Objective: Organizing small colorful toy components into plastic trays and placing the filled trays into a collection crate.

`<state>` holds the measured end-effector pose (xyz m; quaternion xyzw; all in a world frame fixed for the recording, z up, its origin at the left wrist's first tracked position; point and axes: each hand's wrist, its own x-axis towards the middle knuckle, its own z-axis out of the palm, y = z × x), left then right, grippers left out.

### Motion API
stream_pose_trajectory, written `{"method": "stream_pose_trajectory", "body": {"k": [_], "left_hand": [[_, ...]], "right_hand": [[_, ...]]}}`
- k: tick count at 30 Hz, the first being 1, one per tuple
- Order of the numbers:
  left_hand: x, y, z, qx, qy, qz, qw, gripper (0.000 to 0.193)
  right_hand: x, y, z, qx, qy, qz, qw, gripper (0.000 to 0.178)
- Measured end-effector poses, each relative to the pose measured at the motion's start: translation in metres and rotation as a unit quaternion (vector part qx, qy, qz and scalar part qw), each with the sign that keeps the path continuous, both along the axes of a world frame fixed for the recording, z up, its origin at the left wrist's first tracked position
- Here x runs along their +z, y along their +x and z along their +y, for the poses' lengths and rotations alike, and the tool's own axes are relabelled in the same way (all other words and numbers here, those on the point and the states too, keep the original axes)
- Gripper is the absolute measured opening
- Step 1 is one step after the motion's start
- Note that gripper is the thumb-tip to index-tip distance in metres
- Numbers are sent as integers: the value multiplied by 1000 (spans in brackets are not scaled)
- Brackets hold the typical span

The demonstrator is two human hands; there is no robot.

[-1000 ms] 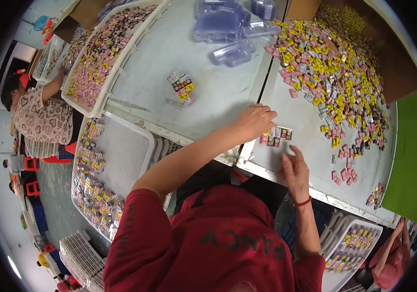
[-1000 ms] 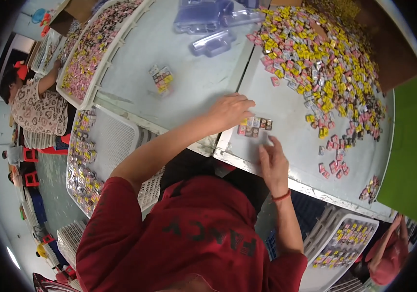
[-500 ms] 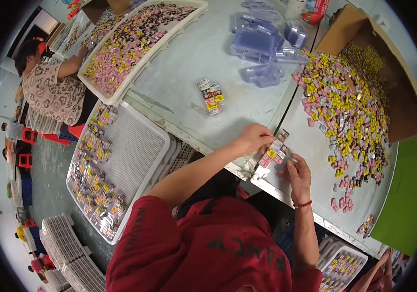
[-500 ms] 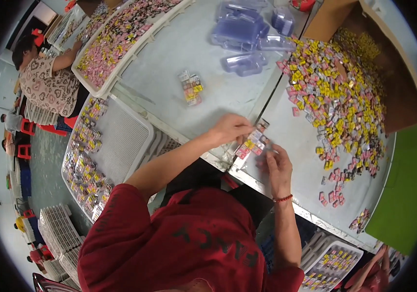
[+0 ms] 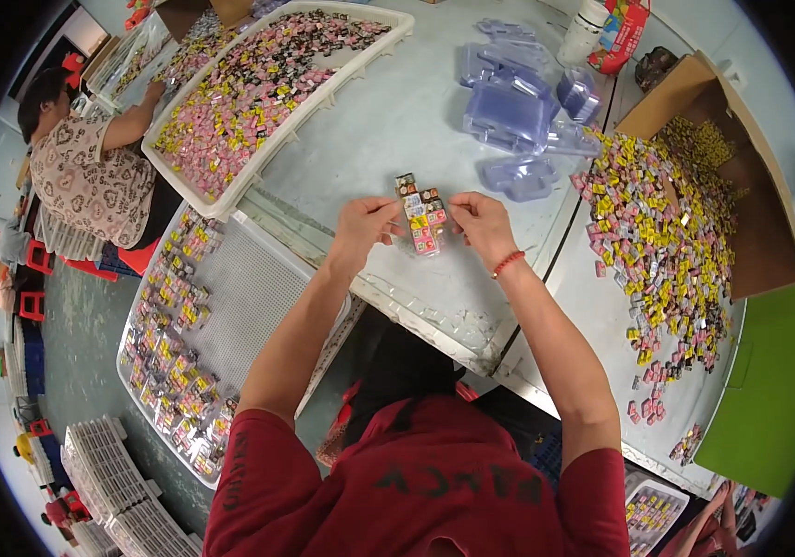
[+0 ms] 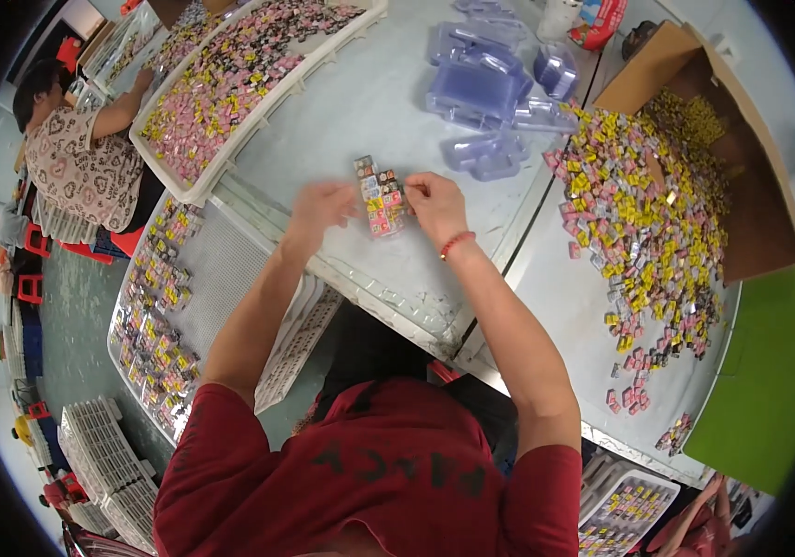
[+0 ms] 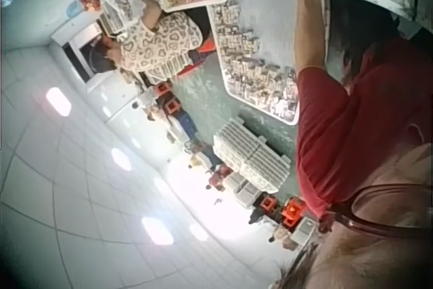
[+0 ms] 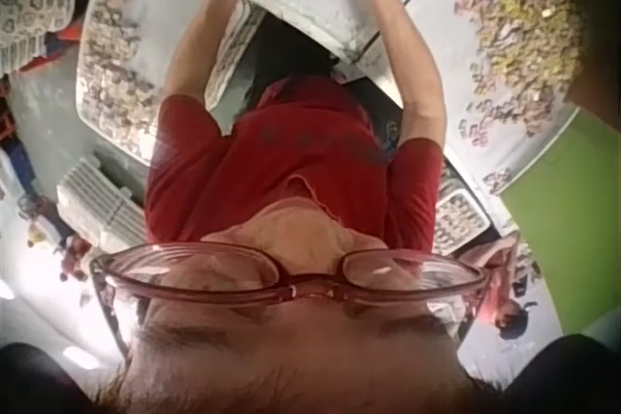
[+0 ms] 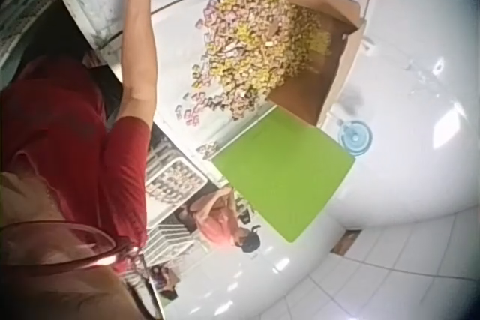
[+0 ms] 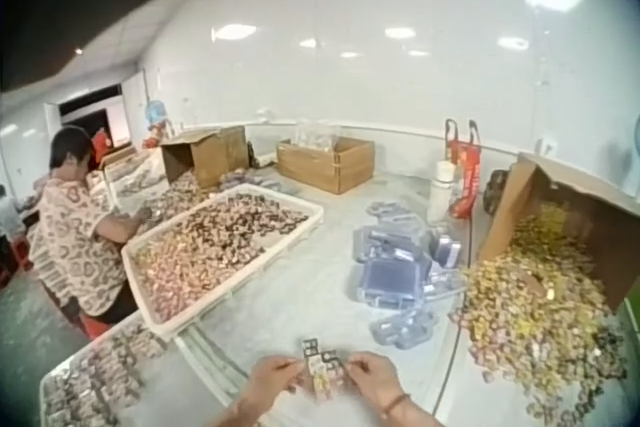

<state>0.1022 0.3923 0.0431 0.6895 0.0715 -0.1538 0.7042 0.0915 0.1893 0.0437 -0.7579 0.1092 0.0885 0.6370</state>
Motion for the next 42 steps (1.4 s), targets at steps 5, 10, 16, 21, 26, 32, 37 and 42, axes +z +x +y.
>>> {"method": "stream_pose_trajectory", "body": {"k": [5,10,16,21,26,32,37,42], "left_hand": [[-15,2,5,-9,-12,17,1000,25],[-21,4,4,3,-20,11,1000,21],[0,2,-45,35,179,-327,927,14],[17,23,-157,-155,333,-538,759,16],[-20,67,-198,-245,425,-507,709,17],[-11,89,-185,-296,320,-333,836,22],[-20,106,-180,-296,351,-451,766,21],[-29,93,-193,-251,395,-610,640,20]], "right_hand": [[-15,11,2,1,-57,-3,998,18],[-16,-5,-4,-50,-61,-74,994,20],[-24,-86,-32,-19,-182,-154,971,22],[-18,-149,-41,-11,-132,-87,987,19],[-27,-189,-57,-76,-113,-110,985,19],[-41,-200,-61,-106,-101,-202,968,17],[-43,-197,-62,-119,-85,-230,962,16],[-49,-200,-63,-127,-87,-262,953,15]]}}
